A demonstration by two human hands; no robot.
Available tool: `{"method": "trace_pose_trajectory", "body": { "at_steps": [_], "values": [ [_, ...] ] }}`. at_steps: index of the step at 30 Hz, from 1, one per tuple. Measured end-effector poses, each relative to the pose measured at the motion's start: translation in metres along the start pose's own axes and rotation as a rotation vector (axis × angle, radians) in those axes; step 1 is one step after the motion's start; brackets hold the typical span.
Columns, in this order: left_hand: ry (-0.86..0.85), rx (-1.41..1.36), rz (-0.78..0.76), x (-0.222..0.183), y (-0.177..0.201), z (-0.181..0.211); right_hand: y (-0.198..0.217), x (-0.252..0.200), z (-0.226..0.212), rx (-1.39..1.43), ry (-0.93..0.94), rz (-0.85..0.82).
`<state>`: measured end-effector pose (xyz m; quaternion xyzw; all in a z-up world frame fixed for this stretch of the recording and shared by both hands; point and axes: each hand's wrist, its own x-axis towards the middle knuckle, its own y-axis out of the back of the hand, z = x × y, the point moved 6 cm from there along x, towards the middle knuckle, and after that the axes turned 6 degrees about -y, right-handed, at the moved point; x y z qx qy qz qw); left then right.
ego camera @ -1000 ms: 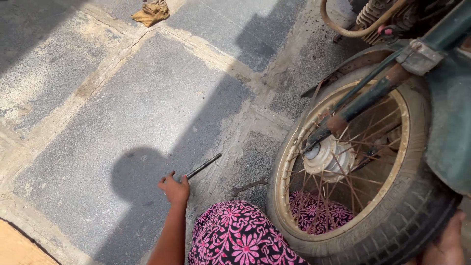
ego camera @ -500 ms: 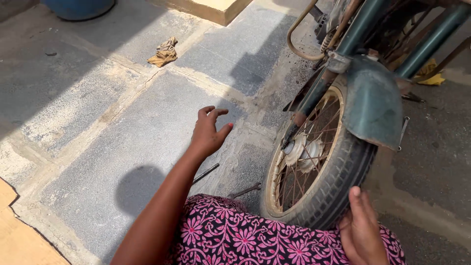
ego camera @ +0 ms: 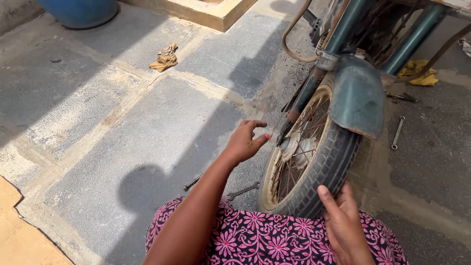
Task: The person uses a screwdriver and pliers to adjust the front wheel hub of a motorcycle, then uses a wrench to tighten the axle nut. They rotate the wheel to check alignment and continue tightening the nut.
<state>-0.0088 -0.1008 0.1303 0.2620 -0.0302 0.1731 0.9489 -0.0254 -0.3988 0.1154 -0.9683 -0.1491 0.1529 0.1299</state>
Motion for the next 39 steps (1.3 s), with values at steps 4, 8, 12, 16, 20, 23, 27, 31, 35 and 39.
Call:
{"method": "trace_pose_trajectory", "body": {
  "at_steps": [4,8,12,16,20,23,27,31,35,39],
  "values": [
    [-0.061,0.127,0.033,-0.004,0.023,0.010,-0.005,0.004,0.009,-0.058,0.125,-0.068],
    [-0.162,0.030,0.007,-0.025,0.036,0.036,-0.031,-0.002,0.004,-0.098,0.168,-0.078],
    [-0.111,0.005,-0.061,-0.050,0.034,0.050,-0.046,-0.004,0.006,-0.173,0.213,-0.076],
    [-0.195,-0.094,-0.087,-0.072,0.021,0.070,-0.061,-0.009,-0.002,-0.225,0.209,-0.062],
    [-0.359,0.082,-0.082,-0.092,0.001,0.094,-0.056,-0.006,-0.004,-0.270,0.188,-0.066],
    [-0.491,0.130,-0.129,-0.103,-0.017,0.117,-0.041,-0.001,-0.003,-0.340,0.200,-0.084],
    [-0.500,0.434,-0.095,-0.104,-0.041,0.133,0.006,0.021,0.001,-0.384,0.070,-0.155],
    [-0.394,0.511,-0.086,-0.104,-0.055,0.135,0.045,0.048,-0.032,-0.403,-0.016,-0.084],
    [-0.369,0.541,-0.125,-0.097,-0.059,0.143,0.075,0.105,-0.076,-0.259,0.122,0.107],
    [-0.337,0.583,-0.167,-0.097,-0.059,0.145,0.103,0.205,-0.052,-0.437,0.232,0.309]
  ]
}}
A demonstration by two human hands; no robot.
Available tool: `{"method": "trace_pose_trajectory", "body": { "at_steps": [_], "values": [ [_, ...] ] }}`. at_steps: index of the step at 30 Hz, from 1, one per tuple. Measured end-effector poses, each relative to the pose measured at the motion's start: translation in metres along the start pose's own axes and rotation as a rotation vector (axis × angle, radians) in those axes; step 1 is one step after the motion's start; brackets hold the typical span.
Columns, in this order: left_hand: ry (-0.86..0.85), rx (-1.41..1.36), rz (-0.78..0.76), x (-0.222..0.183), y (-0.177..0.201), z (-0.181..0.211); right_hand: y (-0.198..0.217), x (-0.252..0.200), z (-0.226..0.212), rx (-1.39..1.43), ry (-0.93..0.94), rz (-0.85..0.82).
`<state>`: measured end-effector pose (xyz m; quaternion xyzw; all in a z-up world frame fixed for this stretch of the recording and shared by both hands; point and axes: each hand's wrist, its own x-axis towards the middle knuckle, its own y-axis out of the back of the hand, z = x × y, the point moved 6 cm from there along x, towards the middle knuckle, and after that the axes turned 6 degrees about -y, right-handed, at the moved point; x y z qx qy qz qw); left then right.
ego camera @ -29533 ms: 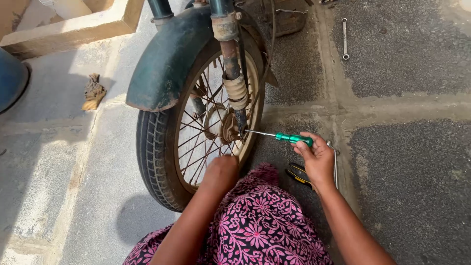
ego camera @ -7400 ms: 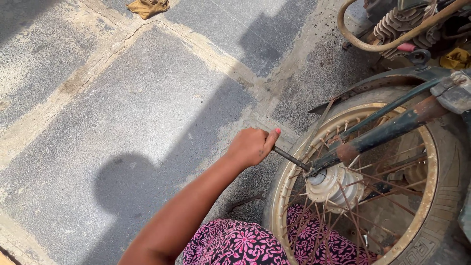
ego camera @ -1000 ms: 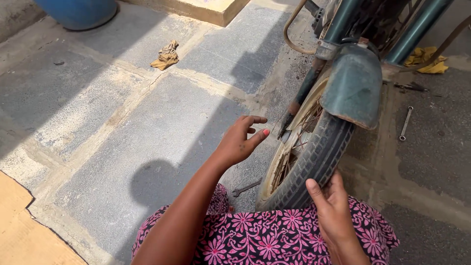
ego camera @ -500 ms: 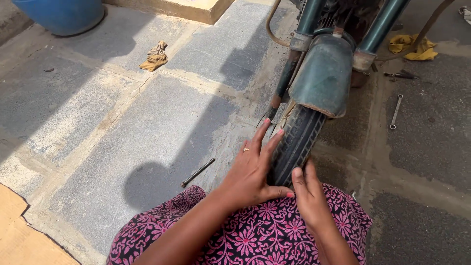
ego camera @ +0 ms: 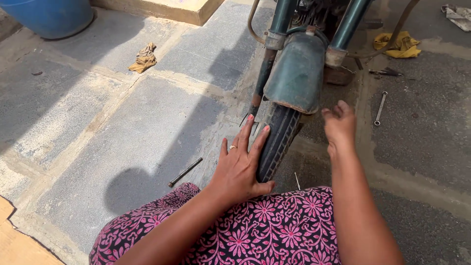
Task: The person uses a screwdriver and pliers to adjust the front wheel hub of a motorcycle, then uses a wrench to tighten the axle nut. They rotate the wheel to check alignment and continue tightening the nut.
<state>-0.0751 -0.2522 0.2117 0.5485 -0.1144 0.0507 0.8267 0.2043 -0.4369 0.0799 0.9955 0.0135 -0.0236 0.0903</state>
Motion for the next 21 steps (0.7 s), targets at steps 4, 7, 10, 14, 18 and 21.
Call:
{"method": "trace_pose_trajectory", "body": {
  "at_steps": [4,7,10,14,18,21],
  "values": [
    [0.021,0.066,-0.046,0.005,0.006,-0.007,-0.045,0.029,0.033,-0.239,-0.094,-0.012],
    [-0.031,0.105,-0.001,0.002,0.009,-0.016,-0.057,0.017,0.026,-0.116,-0.122,-0.135],
    [-0.088,0.092,0.030,0.001,0.009,-0.024,-0.061,0.039,0.043,-0.101,0.031,-0.202],
    [-0.144,0.107,0.053,0.004,0.010,-0.031,-0.058,0.030,0.020,-0.015,-0.016,-0.216],
    [-0.123,0.075,0.050,0.002,0.010,-0.038,-0.050,0.039,0.029,-0.336,-0.028,-0.078],
    [-0.133,0.057,0.077,0.002,0.013,-0.038,-0.048,0.043,0.026,-0.364,0.054,-0.063]
  ]
}}
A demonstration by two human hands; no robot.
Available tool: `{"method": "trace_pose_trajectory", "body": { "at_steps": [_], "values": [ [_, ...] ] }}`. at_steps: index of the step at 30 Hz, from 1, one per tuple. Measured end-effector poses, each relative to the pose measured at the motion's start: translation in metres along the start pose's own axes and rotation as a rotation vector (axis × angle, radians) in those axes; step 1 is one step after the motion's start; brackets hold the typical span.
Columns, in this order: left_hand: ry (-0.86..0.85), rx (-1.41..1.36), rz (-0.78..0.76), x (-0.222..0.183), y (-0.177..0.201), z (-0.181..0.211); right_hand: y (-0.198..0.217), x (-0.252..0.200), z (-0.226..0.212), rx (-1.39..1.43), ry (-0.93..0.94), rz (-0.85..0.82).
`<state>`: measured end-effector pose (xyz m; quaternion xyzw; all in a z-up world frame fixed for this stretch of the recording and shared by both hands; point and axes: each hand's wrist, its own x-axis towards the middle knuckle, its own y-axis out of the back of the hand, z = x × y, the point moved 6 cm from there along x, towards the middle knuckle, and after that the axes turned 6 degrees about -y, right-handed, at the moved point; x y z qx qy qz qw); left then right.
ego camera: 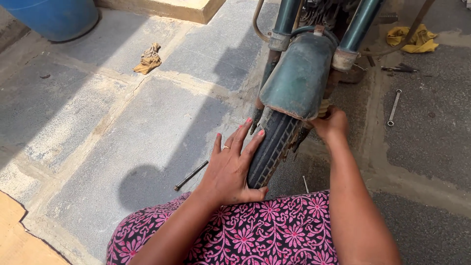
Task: The person uses a screwdriver and pliers to adjust the front wheel hub of a motorcycle, then uses a wrench to tighten the axle nut. They rotate the wheel to check alignment and continue tightening the nut.
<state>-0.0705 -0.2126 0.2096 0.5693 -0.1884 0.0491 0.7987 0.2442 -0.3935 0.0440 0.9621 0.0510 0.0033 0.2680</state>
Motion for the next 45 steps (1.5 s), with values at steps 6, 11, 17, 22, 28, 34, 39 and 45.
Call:
{"method": "trace_pose_trajectory", "body": {
  "at_steps": [6,11,17,22,28,34,39,45],
  "values": [
    [-0.010,-0.055,0.039,0.000,-0.003,0.004,0.010,-0.029,-0.029,-0.224,0.029,0.063],
    [-0.030,-0.096,0.076,-0.001,-0.010,0.009,0.011,-0.035,-0.028,-0.266,0.133,0.190],
    [0.009,-0.164,0.045,0.000,-0.009,0.010,0.005,-0.032,-0.022,-0.290,-0.054,0.099],
    [-0.014,-0.296,0.110,-0.005,-0.012,0.009,-0.004,-0.032,-0.014,-0.287,-0.152,0.065],
    [0.011,-0.455,0.064,-0.003,-0.015,0.012,-0.001,-0.024,-0.016,-0.383,-0.050,0.175],
    [0.012,-0.517,0.080,-0.004,-0.018,0.009,0.003,-0.025,-0.028,-0.418,0.027,0.170],
    [0.024,-0.559,0.072,-0.004,-0.019,0.006,0.006,-0.005,0.001,-0.332,0.005,0.201],
    [-0.005,-0.528,0.109,-0.011,-0.026,0.006,0.017,-0.018,0.004,-0.356,0.020,0.107]
  ]
}}
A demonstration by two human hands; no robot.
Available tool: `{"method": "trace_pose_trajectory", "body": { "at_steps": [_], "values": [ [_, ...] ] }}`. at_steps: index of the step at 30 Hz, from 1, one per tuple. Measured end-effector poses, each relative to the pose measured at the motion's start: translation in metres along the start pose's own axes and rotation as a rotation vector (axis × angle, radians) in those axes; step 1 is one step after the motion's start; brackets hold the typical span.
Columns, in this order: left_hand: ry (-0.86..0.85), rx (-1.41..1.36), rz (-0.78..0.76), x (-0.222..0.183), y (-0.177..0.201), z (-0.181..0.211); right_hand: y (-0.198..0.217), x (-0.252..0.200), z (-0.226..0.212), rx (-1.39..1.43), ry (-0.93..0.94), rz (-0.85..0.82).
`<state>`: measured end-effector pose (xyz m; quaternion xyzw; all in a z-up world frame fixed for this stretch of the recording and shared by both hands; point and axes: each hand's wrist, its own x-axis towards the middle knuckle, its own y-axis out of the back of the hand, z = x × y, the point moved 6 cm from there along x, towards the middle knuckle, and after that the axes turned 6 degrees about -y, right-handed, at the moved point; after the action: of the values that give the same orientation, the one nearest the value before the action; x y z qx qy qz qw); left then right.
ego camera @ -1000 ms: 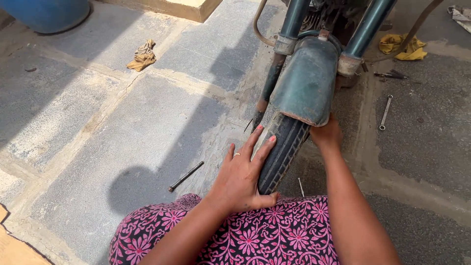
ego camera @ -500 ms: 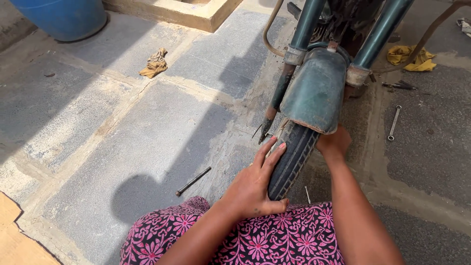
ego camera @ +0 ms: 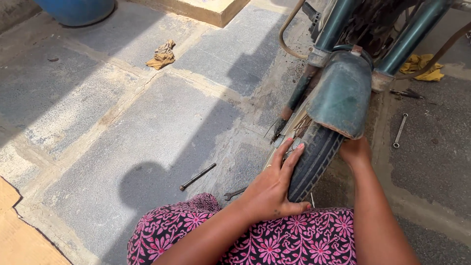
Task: The person uses a screwdriver and pliers to adjust the front wheel hub of a motorcycle, then uses a wrench to tighten the axle nut. They rotate the wheel to check alignment and continue tightening the nut.
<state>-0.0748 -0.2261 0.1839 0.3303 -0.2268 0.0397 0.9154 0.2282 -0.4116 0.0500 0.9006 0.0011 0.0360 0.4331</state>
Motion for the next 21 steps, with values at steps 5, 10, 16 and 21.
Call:
{"method": "trace_pose_trajectory", "body": {
  "at_steps": [5,10,16,21],
  "values": [
    [0.002,-0.059,0.067,-0.007,0.002,-0.012,0.031,-0.089,-0.017,0.216,0.030,0.089],
    [0.588,-0.532,0.691,-0.042,0.007,-0.105,-0.003,-0.195,-0.033,1.335,-0.347,-0.278],
    [0.661,-0.486,0.524,-0.066,-0.036,-0.132,0.021,-0.228,-0.086,1.374,-0.429,-0.303],
    [0.595,-0.416,0.128,-0.059,-0.053,-0.109,0.029,-0.241,-0.099,1.328,-0.344,-0.223]
  ]
}}
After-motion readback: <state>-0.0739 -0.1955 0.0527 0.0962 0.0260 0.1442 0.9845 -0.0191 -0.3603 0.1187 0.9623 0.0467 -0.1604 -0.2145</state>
